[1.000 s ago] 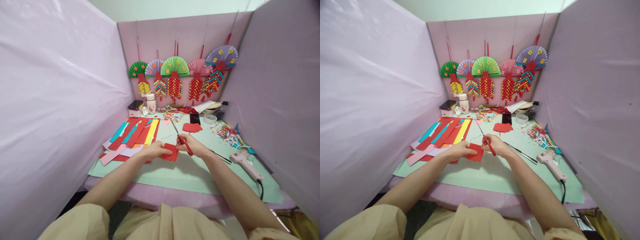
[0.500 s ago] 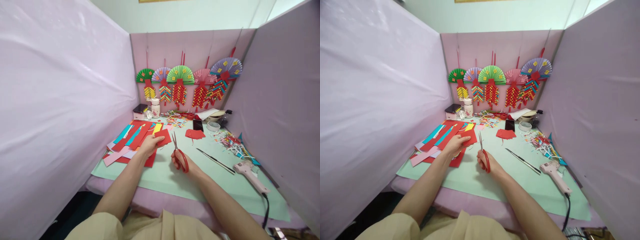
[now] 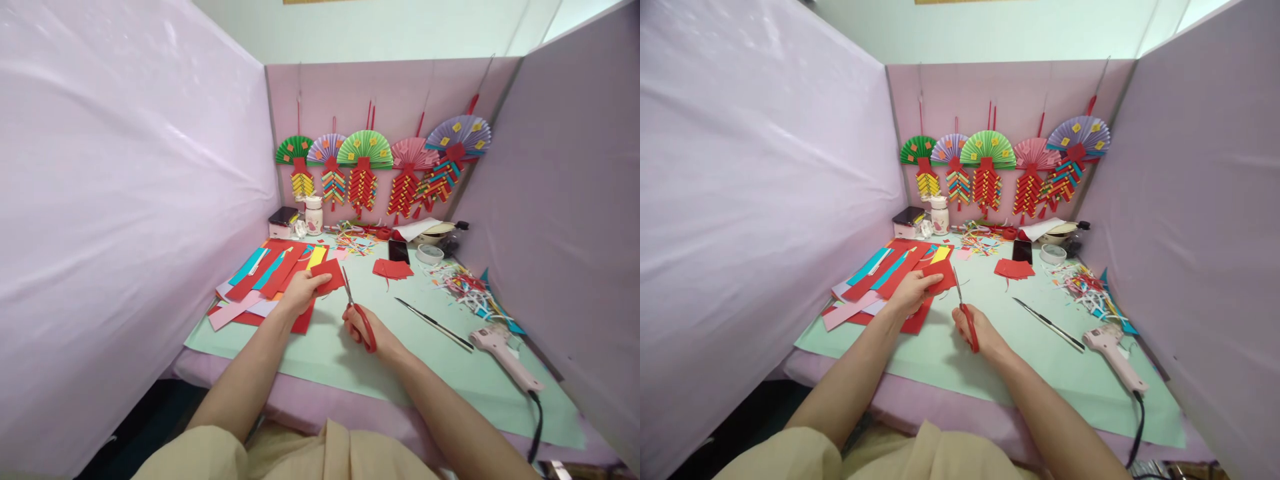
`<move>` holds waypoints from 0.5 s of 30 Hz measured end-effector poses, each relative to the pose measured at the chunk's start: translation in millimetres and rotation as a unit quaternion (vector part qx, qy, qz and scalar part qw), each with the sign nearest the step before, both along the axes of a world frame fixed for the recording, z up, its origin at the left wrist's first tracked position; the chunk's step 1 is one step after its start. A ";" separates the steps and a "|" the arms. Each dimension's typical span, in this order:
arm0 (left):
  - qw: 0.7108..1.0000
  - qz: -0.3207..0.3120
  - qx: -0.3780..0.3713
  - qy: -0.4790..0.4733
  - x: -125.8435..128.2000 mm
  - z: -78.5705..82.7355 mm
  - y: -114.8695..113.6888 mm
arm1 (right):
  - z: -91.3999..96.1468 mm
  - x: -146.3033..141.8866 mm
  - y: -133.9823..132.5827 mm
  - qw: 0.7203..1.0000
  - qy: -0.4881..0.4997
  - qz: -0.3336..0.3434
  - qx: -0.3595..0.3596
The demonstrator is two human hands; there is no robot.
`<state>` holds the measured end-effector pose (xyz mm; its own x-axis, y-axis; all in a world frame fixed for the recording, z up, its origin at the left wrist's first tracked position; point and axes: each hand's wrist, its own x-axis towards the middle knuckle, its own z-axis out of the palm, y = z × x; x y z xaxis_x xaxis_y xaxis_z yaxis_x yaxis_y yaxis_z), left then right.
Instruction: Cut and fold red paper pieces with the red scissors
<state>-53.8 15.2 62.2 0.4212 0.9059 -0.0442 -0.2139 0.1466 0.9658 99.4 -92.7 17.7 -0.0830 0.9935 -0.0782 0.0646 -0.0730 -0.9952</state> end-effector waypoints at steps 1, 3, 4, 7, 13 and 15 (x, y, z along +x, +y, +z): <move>1.000 -0.002 0.000 0.000 0.2 -0.4 -0.3 | -0.3 0.0 0.3 1.000 -0.001 -0.001 0.000; 1.000 -0.004 0.000 0.000 0.3 -1.6 -0.5 | -0.7 0.3 0.9 1.000 -0.008 -0.002 0.001; 1.000 -0.007 0.001 0.001 0.3 -2.3 -0.5 | -0.8 0.4 1.1 1.000 -0.011 -0.001 0.003; 1.000 -0.014 -0.004 -0.005 0.6 -4.1 -0.4 | -0.5 0.6 1.5 1.000 -0.014 -0.001 0.005; 0.999 -0.016 -0.026 -0.018 2.4 -4.2 -1.3 | 1.5 1.3 0.8 1.000 -0.014 0.005 -0.001; 0.999 -0.015 -0.032 -0.019 2.7 -4.0 -1.7 | 2.0 1.3 0.3 1.000 -0.012 0.004 -0.005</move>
<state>-51.1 13.5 58.1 0.4500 0.8889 -0.0858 -0.2446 0.2151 0.9455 100.7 -92.4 19.6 -0.0883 0.9921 -0.0895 0.0885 -0.0817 -0.9927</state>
